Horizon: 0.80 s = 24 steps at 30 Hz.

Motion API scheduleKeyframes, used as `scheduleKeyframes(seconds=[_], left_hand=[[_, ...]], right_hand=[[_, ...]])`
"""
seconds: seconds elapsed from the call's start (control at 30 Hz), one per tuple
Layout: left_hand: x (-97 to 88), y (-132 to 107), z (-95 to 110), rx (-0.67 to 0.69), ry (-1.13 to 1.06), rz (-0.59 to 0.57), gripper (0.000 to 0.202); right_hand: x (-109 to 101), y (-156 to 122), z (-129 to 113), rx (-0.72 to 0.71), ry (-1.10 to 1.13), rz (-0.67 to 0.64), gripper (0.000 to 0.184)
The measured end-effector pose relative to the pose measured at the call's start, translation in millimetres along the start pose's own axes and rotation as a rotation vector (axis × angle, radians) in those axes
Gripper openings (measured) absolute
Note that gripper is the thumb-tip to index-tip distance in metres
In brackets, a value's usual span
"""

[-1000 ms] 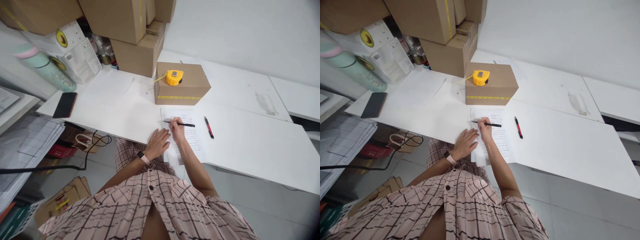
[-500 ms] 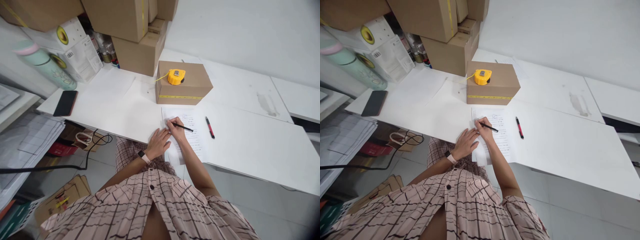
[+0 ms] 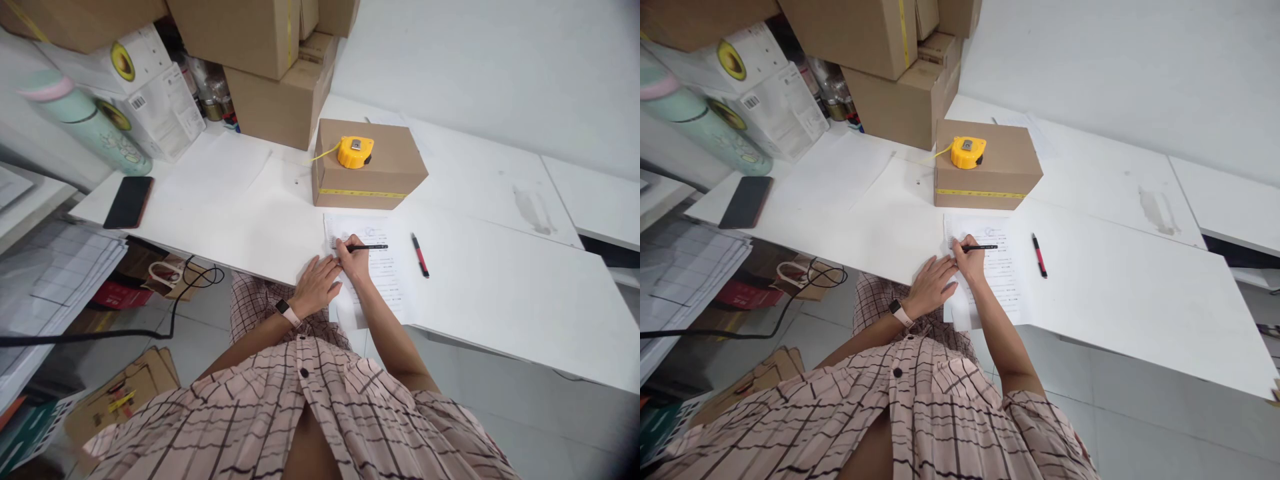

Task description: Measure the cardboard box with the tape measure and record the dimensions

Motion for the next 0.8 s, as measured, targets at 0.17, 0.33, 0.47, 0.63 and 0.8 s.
scheduleKeyframes(seconds=[0.17, 0.33, 0.47, 0.63, 0.8], left_hand=[[0.2, 0.0, -0.1, -0.002, -0.010, -0.006, 0.041], [-0.3, 0.3, -0.2, -0.005, -0.010, -0.018, 0.041], [-0.4, 0.4, -0.4, -0.001, -0.010, -0.019, 0.041], [0.5, 0.4, -0.4, 0.002, -0.007, -0.012, 0.041], [-1.7, 0.6, 0.1, -0.008, -0.013, -0.022, 0.041]], right_hand=[[0.6, -0.5, 4.2, 0.034, -0.033, -0.030, 0.036], [1.0, -0.3, 2.2, 0.019, -0.062, -0.035, 0.035], [0.8, -0.2, 2.0, 0.028, -0.035, -0.022, 0.034], [0.8, -0.4, 4.3, 0.025, -0.030, -0.022, 0.033], [0.2, -0.5, 3.1, 0.028, -0.027, -0.013, 0.032]])
Point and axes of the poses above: each hand's wrist, its own y-axis towards the middle knuckle, its own x-axis out of the palm, z = x × y, the point moved 3 cm from there along y, towards the middle knuckle, and after that the axes turned 5 degrees about y, right-handed, at the moved point
